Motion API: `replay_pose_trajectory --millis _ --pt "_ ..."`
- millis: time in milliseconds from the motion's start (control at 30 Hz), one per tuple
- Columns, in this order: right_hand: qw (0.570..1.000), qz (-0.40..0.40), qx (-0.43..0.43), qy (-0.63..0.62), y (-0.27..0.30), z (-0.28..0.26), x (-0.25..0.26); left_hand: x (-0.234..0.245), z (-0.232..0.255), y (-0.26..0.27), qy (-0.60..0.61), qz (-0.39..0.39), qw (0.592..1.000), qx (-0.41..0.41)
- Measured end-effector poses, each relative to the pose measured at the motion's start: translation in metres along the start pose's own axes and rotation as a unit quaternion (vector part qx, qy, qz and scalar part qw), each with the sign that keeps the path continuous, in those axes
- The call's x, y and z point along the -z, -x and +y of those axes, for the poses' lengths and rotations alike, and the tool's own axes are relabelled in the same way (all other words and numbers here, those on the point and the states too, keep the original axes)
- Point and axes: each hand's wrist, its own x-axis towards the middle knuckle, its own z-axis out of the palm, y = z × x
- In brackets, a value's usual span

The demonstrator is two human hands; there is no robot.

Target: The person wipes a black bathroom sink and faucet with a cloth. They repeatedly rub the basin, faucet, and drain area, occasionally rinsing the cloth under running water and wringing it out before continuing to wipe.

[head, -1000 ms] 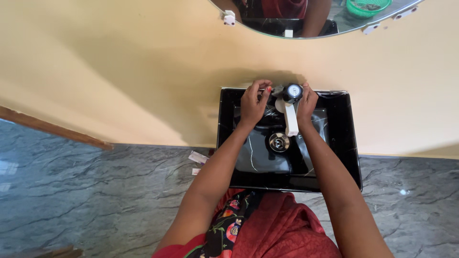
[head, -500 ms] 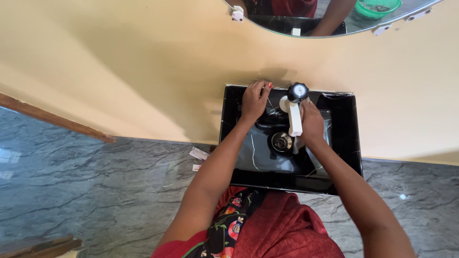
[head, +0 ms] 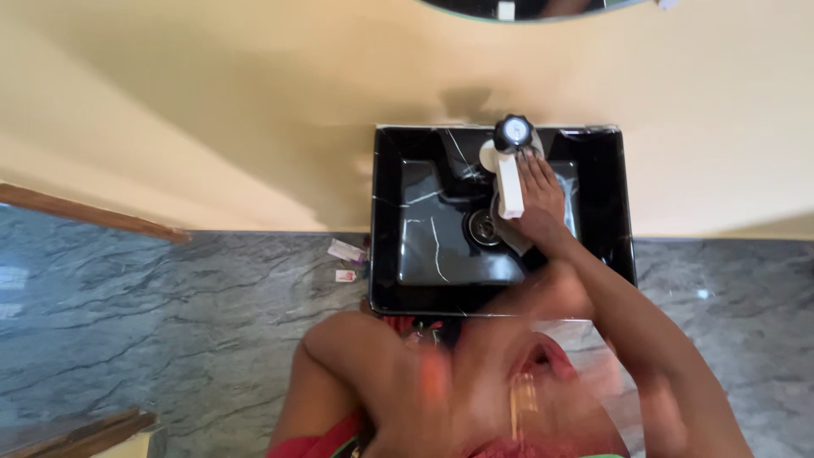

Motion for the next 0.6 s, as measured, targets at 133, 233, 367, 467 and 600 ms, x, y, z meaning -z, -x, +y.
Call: replay_pose_trajectory --millis 133,233,367,467,600 --pt "0.999 0.016 -0.001 -0.039 -0.003 -0.002 0.007 0.001 -0.002 -0.024 0.145 0.016 0.987 0.069" --pt "0.998 0.009 -0.016 -0.058 -0.011 -0.003 0.015 -0.003 -0.004 -0.031 0.202 0.015 0.974 0.105" --pt "0.997 0.009 -0.014 -0.069 -0.011 -0.003 0.021 -0.015 -0.002 -0.025 0.251 0.028 0.959 0.126" --pt "0.997 0.011 -0.021 -0.072 -0.014 -0.003 0.02 -0.025 0.002 -0.029 0.28 0.041 0.949 0.138" --pt "0.996 0.018 -0.026 -0.078 -0.013 -0.002 0.02 -0.043 0.019 -0.035 0.31 0.057 0.937 0.15"
